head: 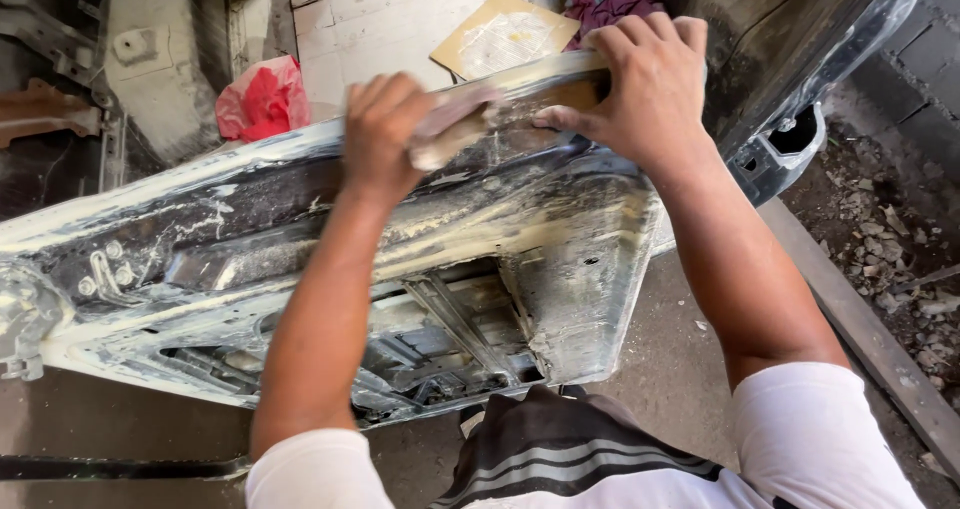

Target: The person uses a sanding block to smooth the surface of a large, white car part, likely a bumper or fender, in a workshop setting. They move the sanding block back and forth across the surface, focusing on different areas to remove material and create a smooth finish.

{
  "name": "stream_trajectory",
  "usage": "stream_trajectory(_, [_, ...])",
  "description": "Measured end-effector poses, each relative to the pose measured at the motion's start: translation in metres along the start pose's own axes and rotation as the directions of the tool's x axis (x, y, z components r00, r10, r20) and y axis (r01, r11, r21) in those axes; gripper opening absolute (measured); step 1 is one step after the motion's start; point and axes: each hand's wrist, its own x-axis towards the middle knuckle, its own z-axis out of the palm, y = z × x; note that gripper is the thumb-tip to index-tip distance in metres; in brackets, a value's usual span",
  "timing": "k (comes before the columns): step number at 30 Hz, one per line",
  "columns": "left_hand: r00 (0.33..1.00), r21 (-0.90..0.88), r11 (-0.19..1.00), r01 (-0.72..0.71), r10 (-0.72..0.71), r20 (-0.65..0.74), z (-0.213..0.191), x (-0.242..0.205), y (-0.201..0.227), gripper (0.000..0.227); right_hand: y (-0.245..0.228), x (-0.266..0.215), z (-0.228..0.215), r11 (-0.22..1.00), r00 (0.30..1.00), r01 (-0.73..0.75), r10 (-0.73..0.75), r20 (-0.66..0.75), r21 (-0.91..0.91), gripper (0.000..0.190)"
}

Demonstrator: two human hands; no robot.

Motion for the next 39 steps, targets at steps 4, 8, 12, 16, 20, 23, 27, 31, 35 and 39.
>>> stream_trajectory(4, [0.992,0.028,0.993,0.116,-0.117,0.039,-0.012,-0.002,0.01,0.033,0.018,-0.014,0.006,0.999,0.999,-0.031,0.031,-0.022,0.017,0.086])
stream_trajectory(8, [0.999,-0.041,0.999,0.011,-0.014,-0.051,0.013,0.037,0.045,0.034,0.019,-0.012,0.006,0.999,0.998,-0.009,0.011,-0.057,0.031,0.082])
stream_trajectory(12, [0.999,0.039,0.999,0.019,-0.02,0.037,0.026,0.012,0.027,0.012,0.018,-0.015,0.005,0.995,0.997,-0.013,0.021,-0.074,0.103,0.082])
stream_trajectory(16, [0.989,0.038,0.992,0.124,-0.127,0.071,-0.01,0.022,0.038,0.031,0.014,-0.01,-0.004,0.984,0.99,0.004,0.022,-0.142,0.181,0.096])
stream_trajectory(20, [0.998,0.022,0.998,0.057,-0.057,0.016,0.032,0.035,0.048,0.024,0.015,-0.011,0.0,0.975,0.989,-0.001,0.034,-0.145,0.222,0.106])
stream_trajectory(23, [0.999,0.058,0.998,0.022,-0.024,0.04,0.038,0.036,0.046,0.015,0.017,-0.014,0.003,0.972,0.989,-0.013,0.047,-0.141,0.235,0.109])
stream_trajectory(27, [0.995,0.073,0.997,0.024,-0.03,0.091,0.012,0.02,0.022,0.026,0.016,-0.012,-0.004,0.96,0.988,-0.033,0.074,-0.139,0.277,0.113])
stream_trajectory(31, [0.999,0.032,0.999,0.028,-0.028,0.028,0.035,0.032,0.041,0.039,0.017,-0.013,0.002,0.96,0.988,-0.022,0.064,-0.141,0.28,0.116])
stream_trajectory(35, [0.999,0.032,0.999,0.009,-0.011,0.044,0.043,0.042,0.05,0.031,0.021,-0.018,0.006,0.971,0.988,-0.021,0.057,-0.144,0.238,0.11])
stream_trajectory(39, [0.995,0.055,0.998,0.036,-0.041,0.087,0.001,0.025,0.03,0.037,0.02,-0.017,-0.001,0.953,0.982,0.009,0.049,-0.181,0.303,0.115])
